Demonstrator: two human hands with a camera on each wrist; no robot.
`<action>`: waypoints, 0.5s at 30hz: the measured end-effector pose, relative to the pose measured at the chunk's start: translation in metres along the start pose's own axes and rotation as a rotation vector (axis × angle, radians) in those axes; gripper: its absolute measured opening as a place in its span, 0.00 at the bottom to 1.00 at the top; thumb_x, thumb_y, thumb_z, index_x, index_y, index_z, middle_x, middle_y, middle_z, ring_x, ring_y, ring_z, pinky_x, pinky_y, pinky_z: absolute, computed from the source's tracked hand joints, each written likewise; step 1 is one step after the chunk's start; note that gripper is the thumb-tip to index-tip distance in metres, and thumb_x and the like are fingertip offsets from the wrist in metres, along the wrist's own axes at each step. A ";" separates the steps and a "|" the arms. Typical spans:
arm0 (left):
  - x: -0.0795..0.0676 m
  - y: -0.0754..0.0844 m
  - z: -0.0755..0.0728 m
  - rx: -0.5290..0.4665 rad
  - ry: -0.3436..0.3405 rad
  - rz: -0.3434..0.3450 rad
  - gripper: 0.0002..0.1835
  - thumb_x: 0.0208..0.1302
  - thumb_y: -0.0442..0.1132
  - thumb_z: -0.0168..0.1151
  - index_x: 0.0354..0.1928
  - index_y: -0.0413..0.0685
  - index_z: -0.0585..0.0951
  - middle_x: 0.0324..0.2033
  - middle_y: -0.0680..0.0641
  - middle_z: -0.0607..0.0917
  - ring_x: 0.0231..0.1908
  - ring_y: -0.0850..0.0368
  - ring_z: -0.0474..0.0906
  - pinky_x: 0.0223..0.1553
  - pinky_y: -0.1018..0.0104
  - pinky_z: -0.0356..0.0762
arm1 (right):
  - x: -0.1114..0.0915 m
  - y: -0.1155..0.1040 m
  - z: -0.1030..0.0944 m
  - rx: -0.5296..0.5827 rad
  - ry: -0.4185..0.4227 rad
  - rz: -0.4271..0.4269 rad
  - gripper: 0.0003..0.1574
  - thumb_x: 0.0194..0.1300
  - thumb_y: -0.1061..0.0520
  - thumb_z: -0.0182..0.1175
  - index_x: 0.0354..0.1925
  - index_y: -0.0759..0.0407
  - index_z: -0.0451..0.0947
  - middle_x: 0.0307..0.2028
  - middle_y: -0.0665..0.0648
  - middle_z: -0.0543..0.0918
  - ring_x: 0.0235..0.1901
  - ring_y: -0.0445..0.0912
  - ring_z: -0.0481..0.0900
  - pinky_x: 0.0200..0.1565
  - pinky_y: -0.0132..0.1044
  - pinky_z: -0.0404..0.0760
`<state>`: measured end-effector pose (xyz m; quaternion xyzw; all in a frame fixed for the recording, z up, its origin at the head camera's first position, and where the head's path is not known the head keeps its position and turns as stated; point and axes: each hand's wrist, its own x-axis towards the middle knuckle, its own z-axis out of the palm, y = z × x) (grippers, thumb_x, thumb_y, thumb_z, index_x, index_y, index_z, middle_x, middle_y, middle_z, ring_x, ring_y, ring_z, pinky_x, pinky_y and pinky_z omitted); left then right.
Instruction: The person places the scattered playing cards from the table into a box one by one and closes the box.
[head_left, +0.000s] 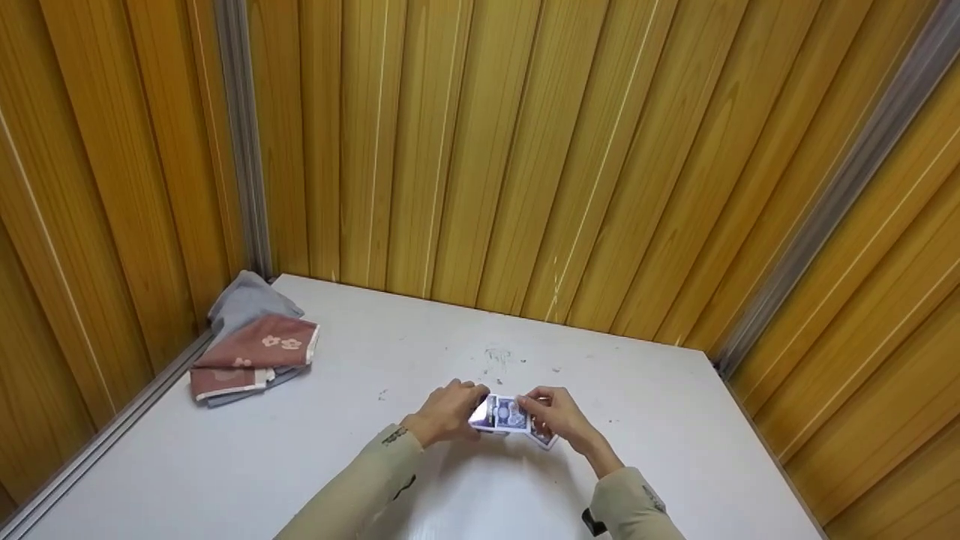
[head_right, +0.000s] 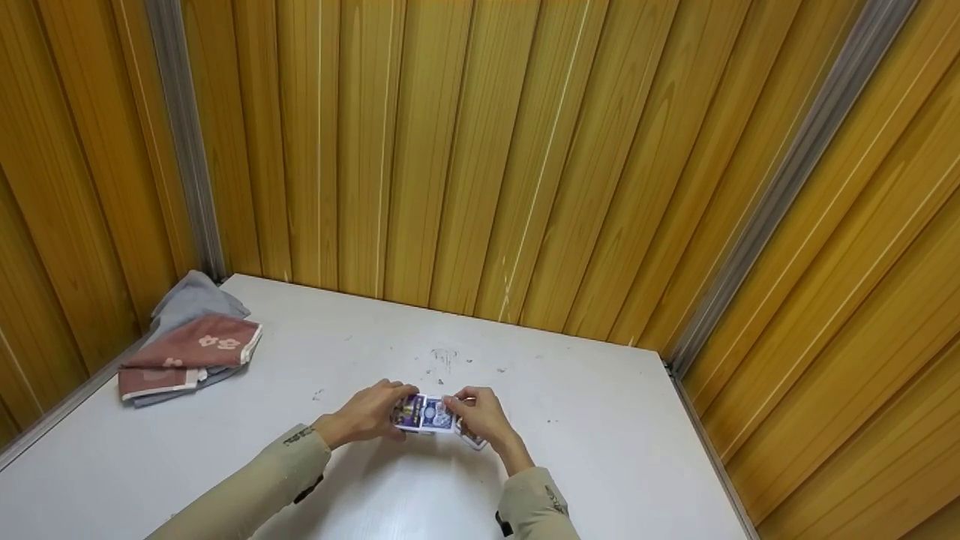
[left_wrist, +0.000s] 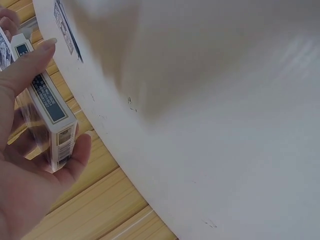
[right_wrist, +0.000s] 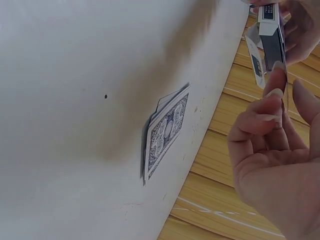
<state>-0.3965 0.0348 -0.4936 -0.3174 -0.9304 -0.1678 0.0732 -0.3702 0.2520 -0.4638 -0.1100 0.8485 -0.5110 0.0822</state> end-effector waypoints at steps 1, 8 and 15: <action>0.000 -0.001 0.000 -0.003 0.002 -0.010 0.34 0.31 0.45 0.76 0.47 0.55 0.75 0.36 0.54 0.79 0.35 0.58 0.72 0.35 0.65 0.73 | 0.001 0.003 -0.001 0.014 0.009 0.008 0.17 0.61 0.54 0.56 0.40 0.69 0.75 0.23 0.56 0.76 0.18 0.44 0.68 0.19 0.34 0.68; 0.000 -0.002 0.000 -0.021 -0.004 -0.036 0.33 0.31 0.44 0.75 0.47 0.54 0.75 0.34 0.54 0.78 0.34 0.59 0.71 0.33 0.66 0.72 | 0.012 0.020 -0.001 0.008 0.027 0.001 0.15 0.58 0.54 0.59 0.37 0.66 0.76 0.25 0.57 0.77 0.18 0.42 0.68 0.18 0.29 0.68; 0.002 0.002 0.004 -0.027 0.014 -0.014 0.33 0.30 0.44 0.76 0.46 0.53 0.75 0.33 0.54 0.78 0.33 0.58 0.71 0.31 0.66 0.71 | 0.016 0.012 0.013 -0.003 0.034 -0.012 0.13 0.59 0.55 0.58 0.36 0.65 0.77 0.29 0.67 0.79 0.17 0.40 0.69 0.19 0.29 0.69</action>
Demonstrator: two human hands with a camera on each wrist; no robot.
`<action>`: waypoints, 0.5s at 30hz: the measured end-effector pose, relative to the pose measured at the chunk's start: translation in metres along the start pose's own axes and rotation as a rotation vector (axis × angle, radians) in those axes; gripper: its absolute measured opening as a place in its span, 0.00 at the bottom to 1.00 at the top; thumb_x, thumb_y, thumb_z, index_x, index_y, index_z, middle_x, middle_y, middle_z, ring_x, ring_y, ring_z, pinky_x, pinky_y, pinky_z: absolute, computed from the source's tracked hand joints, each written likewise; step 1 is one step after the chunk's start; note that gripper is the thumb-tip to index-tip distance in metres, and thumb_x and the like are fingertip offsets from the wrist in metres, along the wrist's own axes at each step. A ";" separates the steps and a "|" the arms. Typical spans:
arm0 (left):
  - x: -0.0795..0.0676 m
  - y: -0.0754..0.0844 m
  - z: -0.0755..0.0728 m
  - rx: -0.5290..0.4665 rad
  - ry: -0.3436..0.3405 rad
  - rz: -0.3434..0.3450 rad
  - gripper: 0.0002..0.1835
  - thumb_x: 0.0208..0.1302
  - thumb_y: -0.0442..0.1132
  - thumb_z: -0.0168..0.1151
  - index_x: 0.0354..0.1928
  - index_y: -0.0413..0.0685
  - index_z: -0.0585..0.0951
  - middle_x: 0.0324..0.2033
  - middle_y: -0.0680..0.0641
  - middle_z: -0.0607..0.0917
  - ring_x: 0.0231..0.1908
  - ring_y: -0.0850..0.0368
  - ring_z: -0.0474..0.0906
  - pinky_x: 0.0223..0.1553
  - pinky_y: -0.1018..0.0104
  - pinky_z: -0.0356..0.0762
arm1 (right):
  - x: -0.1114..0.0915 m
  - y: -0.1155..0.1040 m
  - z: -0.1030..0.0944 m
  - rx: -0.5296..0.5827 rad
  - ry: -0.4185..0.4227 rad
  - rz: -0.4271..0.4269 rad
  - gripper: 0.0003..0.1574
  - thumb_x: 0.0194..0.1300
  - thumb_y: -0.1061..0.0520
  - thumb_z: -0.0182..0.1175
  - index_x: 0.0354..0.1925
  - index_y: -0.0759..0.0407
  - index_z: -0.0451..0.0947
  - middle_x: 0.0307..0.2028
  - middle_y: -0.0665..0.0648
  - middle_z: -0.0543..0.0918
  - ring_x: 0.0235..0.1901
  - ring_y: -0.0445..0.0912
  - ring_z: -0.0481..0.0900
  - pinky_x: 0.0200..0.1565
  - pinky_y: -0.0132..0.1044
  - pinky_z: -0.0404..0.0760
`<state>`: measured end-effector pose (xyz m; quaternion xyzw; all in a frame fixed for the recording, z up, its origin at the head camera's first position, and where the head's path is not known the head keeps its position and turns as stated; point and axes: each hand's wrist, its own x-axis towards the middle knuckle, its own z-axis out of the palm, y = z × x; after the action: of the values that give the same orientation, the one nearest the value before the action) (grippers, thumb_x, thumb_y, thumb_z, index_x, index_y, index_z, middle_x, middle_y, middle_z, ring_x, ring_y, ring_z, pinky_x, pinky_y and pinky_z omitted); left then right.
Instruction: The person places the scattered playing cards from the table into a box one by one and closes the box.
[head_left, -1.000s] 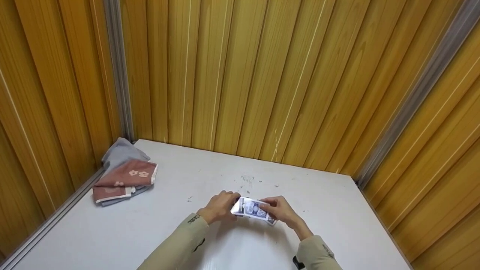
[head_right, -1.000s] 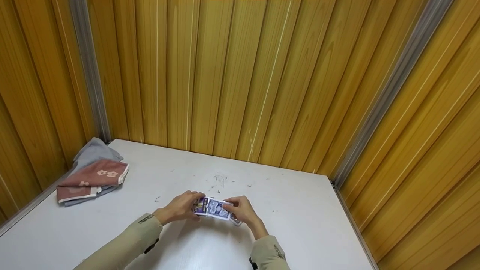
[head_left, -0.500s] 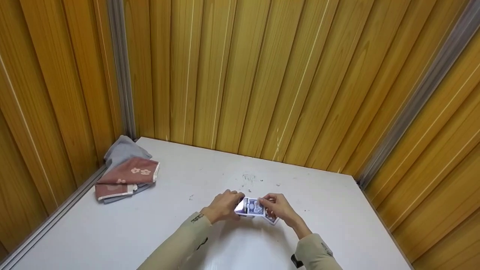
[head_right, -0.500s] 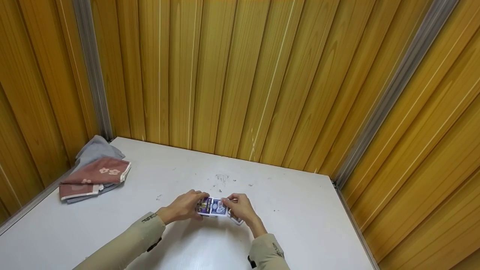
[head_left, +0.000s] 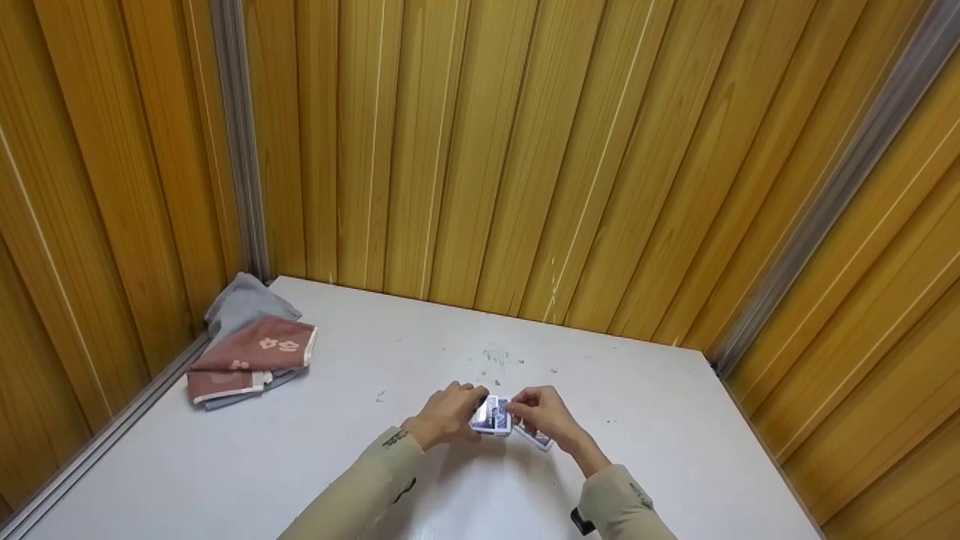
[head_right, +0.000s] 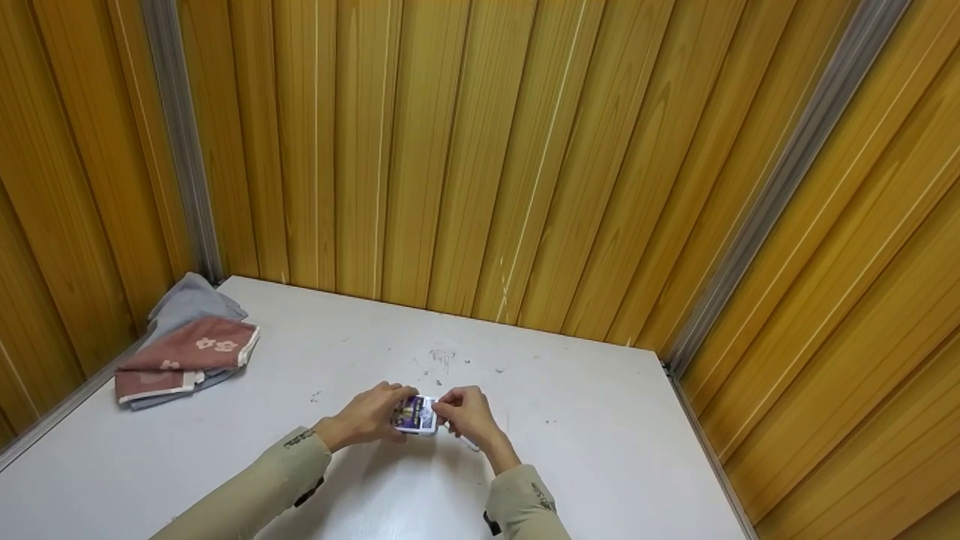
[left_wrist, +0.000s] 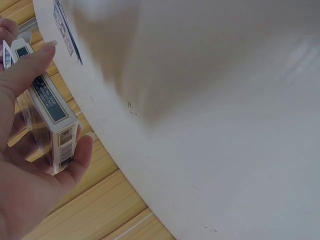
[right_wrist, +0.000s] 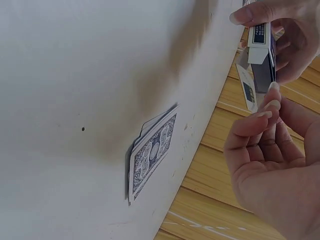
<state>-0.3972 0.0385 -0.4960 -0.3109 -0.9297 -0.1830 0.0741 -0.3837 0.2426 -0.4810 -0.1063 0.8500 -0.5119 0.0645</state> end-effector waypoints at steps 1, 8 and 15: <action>0.000 0.000 0.000 -0.004 0.003 -0.001 0.33 0.30 0.44 0.76 0.46 0.52 0.75 0.33 0.54 0.79 0.33 0.58 0.71 0.32 0.66 0.72 | 0.000 -0.001 0.001 -0.004 0.003 0.008 0.13 0.59 0.55 0.58 0.36 0.64 0.78 0.29 0.68 0.79 0.17 0.40 0.69 0.19 0.28 0.69; -0.002 -0.003 0.002 0.020 0.027 -0.014 0.31 0.30 0.44 0.76 0.43 0.53 0.75 0.31 0.53 0.79 0.32 0.57 0.72 0.30 0.65 0.72 | -0.001 -0.008 0.010 0.027 -0.155 0.012 0.15 0.60 0.60 0.53 0.44 0.68 0.76 0.19 0.55 0.78 0.14 0.40 0.68 0.16 0.27 0.67; -0.009 -0.007 0.005 0.041 0.051 -0.053 0.30 0.31 0.44 0.75 0.43 0.52 0.76 0.31 0.51 0.79 0.32 0.54 0.72 0.30 0.62 0.72 | -0.005 -0.010 0.014 0.070 -0.374 0.048 0.33 0.58 0.62 0.53 0.61 0.69 0.60 0.18 0.53 0.77 0.14 0.39 0.68 0.15 0.28 0.67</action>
<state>-0.3944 0.0304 -0.5046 -0.2798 -0.9389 -0.1738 0.0993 -0.3747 0.2277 -0.4785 -0.1768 0.8073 -0.5107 0.2371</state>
